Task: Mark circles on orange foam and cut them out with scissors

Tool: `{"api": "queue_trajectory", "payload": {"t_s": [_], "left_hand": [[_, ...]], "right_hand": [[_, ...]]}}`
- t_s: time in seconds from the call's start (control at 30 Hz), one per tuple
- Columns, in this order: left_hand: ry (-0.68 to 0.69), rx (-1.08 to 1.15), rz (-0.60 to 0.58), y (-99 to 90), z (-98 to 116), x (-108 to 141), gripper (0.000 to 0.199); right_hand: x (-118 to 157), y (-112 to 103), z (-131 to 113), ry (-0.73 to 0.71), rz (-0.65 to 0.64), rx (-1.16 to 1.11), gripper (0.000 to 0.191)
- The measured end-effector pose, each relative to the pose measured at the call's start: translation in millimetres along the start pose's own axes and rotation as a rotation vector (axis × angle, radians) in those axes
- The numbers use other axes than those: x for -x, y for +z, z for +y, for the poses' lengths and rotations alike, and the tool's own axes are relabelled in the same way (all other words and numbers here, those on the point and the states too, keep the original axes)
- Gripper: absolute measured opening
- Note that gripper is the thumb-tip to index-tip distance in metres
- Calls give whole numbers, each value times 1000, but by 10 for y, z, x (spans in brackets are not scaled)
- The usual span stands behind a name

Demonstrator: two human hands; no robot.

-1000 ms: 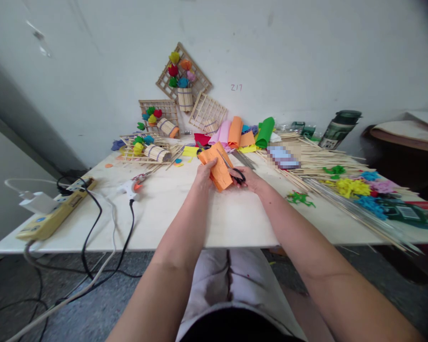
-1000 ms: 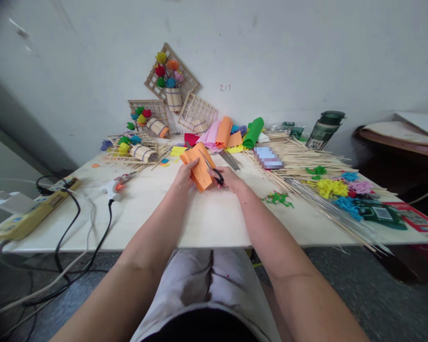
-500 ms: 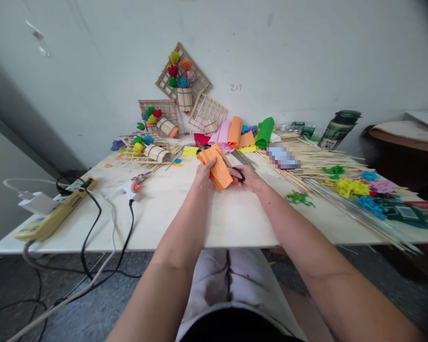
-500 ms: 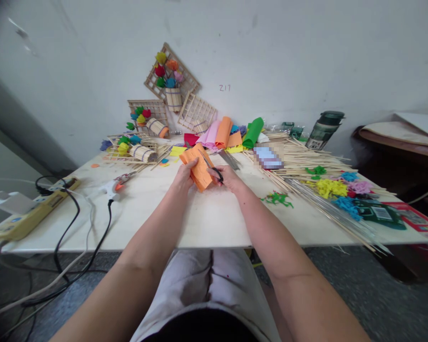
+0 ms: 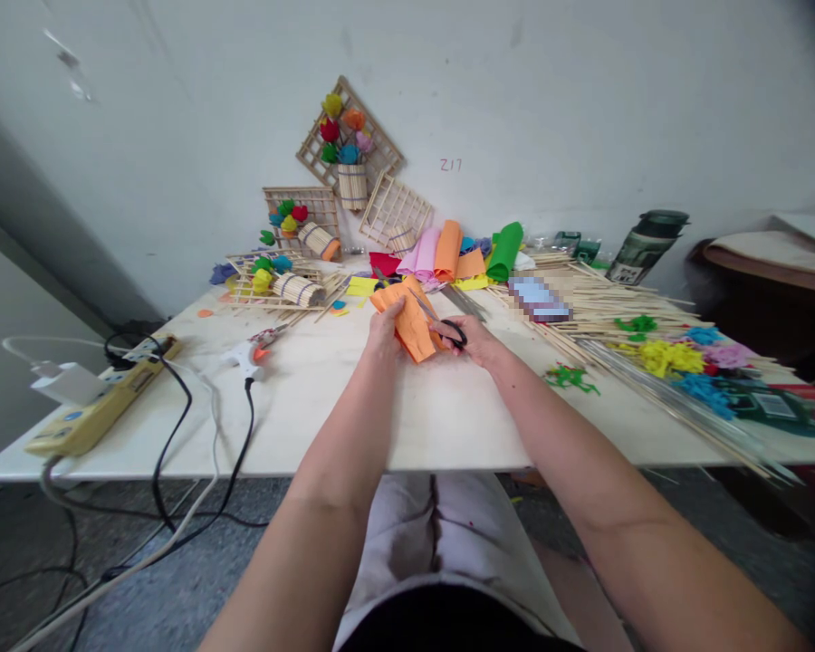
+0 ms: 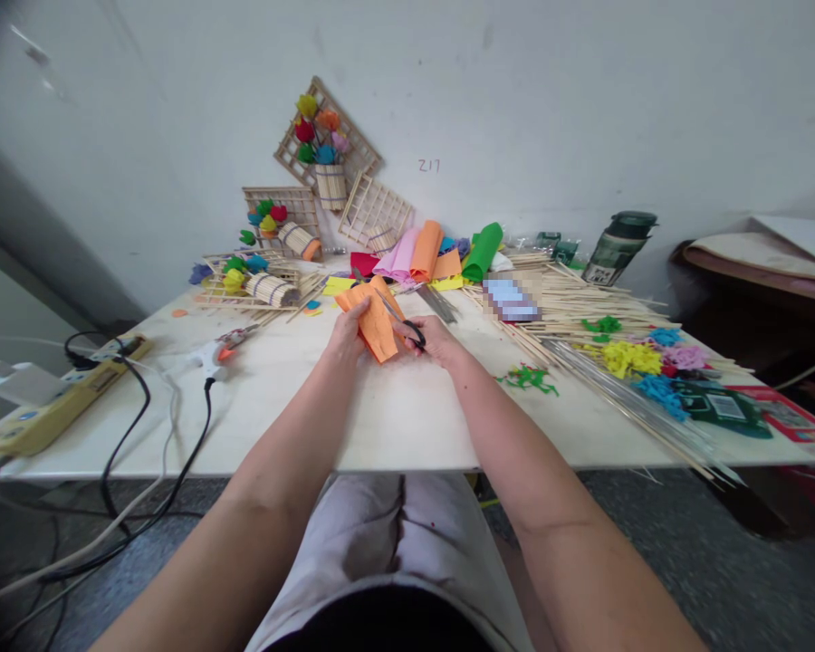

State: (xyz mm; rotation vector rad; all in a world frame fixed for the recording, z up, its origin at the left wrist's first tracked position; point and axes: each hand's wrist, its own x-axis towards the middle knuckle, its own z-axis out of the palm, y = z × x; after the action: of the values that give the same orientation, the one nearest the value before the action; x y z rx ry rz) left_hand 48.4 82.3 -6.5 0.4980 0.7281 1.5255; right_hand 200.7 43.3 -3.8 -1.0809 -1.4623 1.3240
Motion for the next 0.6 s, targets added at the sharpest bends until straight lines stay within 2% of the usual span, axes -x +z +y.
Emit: {"api": "queue_trajectory", "payload": {"t_s": [0.27, 0.4, 0.6], "left_hand": [[15, -30, -67, 13, -15, 30, 24], [9, -56, -69, 32, -29, 64, 24], [10, -49, -184, 32, -57, 100, 23]], "right_hand": [[21, -8, -12, 4, 3, -45, 30], [41, 4, -62, 58, 58, -62, 29], [62, 10, -83, 39, 64, -78, 34]]}}
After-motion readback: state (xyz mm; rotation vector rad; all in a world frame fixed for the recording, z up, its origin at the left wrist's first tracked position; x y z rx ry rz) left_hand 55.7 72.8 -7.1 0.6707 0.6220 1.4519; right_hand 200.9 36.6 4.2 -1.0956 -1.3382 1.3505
